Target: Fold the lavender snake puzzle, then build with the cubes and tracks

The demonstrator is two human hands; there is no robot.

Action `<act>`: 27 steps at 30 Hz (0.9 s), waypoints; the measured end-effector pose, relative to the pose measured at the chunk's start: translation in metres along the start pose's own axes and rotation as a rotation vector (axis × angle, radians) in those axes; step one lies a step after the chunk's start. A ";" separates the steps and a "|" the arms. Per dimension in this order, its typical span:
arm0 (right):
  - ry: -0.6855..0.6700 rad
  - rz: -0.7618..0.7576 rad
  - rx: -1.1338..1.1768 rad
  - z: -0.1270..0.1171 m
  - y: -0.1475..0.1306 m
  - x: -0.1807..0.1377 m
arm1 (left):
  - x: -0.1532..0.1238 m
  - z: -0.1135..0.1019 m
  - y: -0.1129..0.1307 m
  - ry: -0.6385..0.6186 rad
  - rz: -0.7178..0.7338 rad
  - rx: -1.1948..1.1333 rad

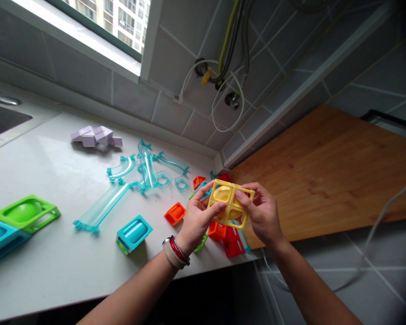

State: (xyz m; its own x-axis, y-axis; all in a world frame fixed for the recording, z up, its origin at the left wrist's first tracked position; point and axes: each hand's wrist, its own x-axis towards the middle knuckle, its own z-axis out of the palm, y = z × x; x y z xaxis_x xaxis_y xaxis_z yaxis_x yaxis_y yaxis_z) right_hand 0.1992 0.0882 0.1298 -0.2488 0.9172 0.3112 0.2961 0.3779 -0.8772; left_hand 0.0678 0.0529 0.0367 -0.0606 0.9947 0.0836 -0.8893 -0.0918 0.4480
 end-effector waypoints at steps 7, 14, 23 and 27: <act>0.001 0.002 -0.013 0.002 0.007 0.001 | -0.001 0.001 0.005 0.026 -0.040 0.015; -0.020 -0.020 0.092 0.019 0.013 -0.006 | 0.001 0.000 0.002 0.017 -0.034 0.005; -0.013 -0.124 0.187 0.039 0.018 -0.002 | 0.002 -0.006 -0.005 0.087 0.045 0.006; 0.005 -0.159 0.214 0.043 0.021 -0.002 | 0.003 -0.008 -0.002 0.072 0.061 0.028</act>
State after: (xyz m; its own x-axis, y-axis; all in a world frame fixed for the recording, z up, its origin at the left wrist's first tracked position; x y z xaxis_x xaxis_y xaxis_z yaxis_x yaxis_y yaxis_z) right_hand 0.1660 0.0891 0.0945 -0.2722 0.8490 0.4530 0.0519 0.4830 -0.8741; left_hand 0.0654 0.0563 0.0287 -0.1477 0.9879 0.0473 -0.8701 -0.1525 0.4686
